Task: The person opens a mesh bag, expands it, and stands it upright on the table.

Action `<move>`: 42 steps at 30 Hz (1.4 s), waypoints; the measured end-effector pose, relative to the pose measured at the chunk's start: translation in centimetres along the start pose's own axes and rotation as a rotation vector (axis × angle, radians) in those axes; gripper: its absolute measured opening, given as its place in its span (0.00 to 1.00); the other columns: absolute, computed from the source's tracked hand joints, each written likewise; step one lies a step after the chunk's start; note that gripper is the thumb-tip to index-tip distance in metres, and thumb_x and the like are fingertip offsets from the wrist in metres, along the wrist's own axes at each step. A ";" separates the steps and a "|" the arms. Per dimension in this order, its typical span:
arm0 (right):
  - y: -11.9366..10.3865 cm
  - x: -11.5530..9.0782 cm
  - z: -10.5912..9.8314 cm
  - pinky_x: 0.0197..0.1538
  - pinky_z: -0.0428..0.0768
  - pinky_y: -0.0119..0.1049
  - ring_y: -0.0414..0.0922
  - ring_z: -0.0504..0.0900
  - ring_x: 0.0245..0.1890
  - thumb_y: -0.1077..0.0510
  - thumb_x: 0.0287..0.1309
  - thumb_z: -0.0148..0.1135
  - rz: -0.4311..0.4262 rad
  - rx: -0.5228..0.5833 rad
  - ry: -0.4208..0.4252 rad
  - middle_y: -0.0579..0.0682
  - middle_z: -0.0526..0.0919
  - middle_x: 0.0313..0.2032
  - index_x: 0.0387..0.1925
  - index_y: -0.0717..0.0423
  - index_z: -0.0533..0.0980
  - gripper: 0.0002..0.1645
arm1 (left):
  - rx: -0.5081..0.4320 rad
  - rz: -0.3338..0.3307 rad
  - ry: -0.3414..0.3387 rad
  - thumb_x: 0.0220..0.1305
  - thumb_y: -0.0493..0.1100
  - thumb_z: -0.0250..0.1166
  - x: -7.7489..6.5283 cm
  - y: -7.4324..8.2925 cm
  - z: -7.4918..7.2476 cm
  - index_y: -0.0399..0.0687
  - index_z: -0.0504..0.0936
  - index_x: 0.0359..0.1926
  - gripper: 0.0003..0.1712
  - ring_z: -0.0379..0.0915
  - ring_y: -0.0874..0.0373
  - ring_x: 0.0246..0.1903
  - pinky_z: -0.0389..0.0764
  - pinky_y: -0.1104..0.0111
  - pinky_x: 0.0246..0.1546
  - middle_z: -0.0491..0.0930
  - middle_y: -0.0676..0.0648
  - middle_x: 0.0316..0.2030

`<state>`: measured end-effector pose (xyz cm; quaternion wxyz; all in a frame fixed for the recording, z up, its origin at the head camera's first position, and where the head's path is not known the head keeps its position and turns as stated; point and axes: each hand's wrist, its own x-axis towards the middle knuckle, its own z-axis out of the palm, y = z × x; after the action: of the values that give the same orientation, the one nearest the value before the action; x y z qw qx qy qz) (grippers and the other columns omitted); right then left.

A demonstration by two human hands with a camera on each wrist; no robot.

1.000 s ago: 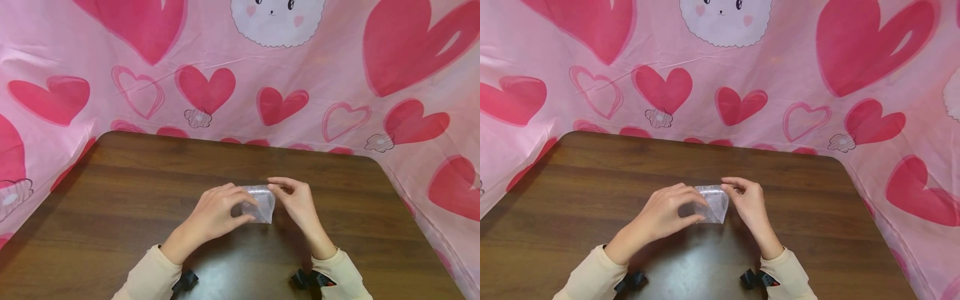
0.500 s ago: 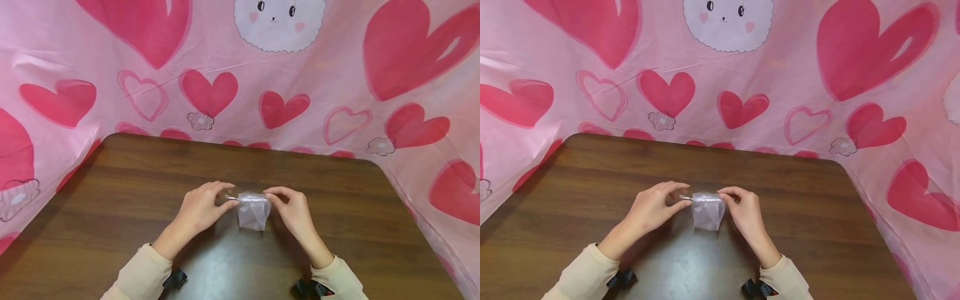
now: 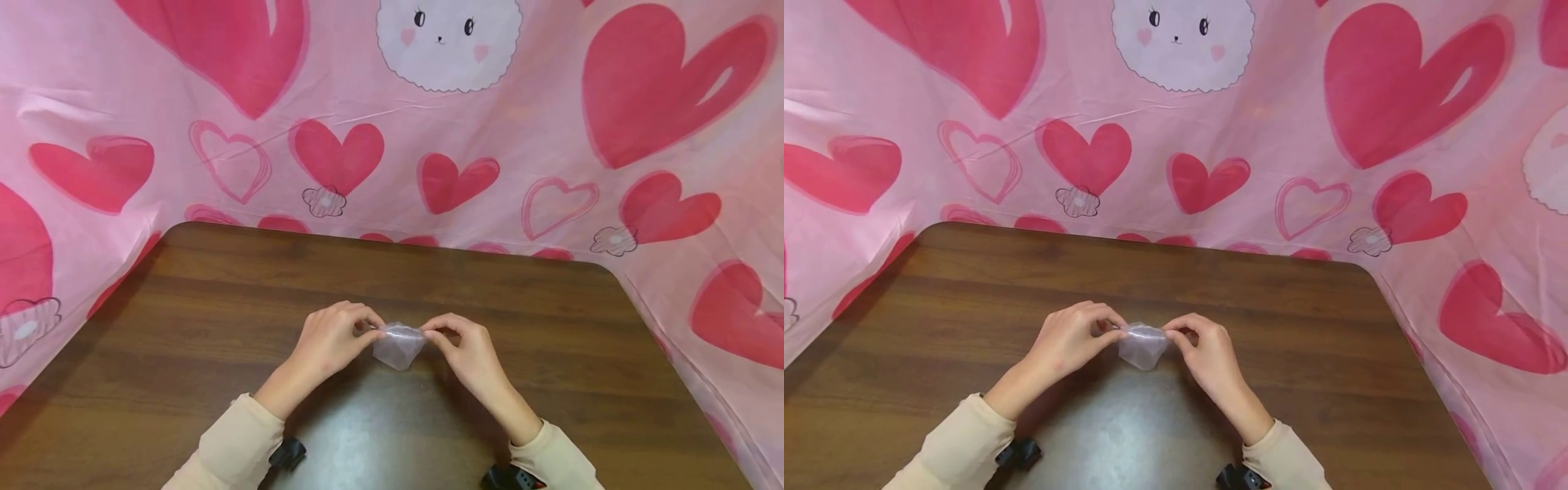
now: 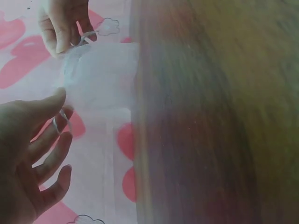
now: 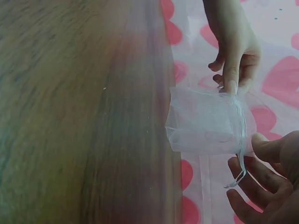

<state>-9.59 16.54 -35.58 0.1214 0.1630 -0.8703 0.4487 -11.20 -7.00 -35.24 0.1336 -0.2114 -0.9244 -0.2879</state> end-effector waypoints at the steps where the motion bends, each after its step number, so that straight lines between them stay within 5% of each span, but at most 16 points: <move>1: 0.0 0.0 0.0 0.44 0.81 0.47 0.40 0.83 0.36 0.68 0.53 0.72 -0.009 -0.004 -0.010 0.42 0.86 0.32 0.33 0.54 0.85 0.07 | 0.002 0.002 -0.003 0.52 0.52 0.78 0.0 0.0 0.0 0.69 0.87 0.32 0.07 0.75 0.68 0.29 0.73 0.66 0.28 0.79 0.64 0.27; 21: -0.2 0.1 -0.4 0.48 0.80 0.45 0.38 0.84 0.39 0.66 0.51 0.74 -0.118 -0.068 -0.061 0.40 0.86 0.33 0.34 0.54 0.86 0.08 | 0.031 0.003 -0.109 0.51 0.57 0.77 0.1 -0.4 -0.2 0.66 0.86 0.39 0.14 0.75 0.67 0.30 0.72 0.66 0.27 0.80 0.63 0.28; 30: -0.3 1.0 -0.7 0.47 0.80 0.49 0.41 0.85 0.40 0.65 0.54 0.73 -0.116 -0.081 -0.074 0.41 0.86 0.35 0.36 0.55 0.85 0.07 | 0.014 0.019 -0.128 0.60 0.61 0.69 1.2 -0.1 -0.4 0.65 0.87 0.43 0.14 0.74 0.68 0.29 0.72 0.67 0.28 0.81 0.66 0.30; 42: -1.4 1.9 -1.0 0.39 0.77 0.41 0.42 0.83 0.34 0.57 0.54 0.75 -0.086 -0.274 -0.172 0.39 0.86 0.33 0.38 0.50 0.86 0.08 | 0.081 0.036 -0.157 0.60 0.61 0.69 2.9 0.6 -0.5 0.68 0.88 0.39 0.10 0.76 0.63 0.35 0.74 0.62 0.29 0.84 0.64 0.35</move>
<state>-10.72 16.23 -33.26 0.0866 0.2199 -0.9227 0.3047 -13.40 -5.86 -33.50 0.0742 -0.2441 -0.9390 -0.2305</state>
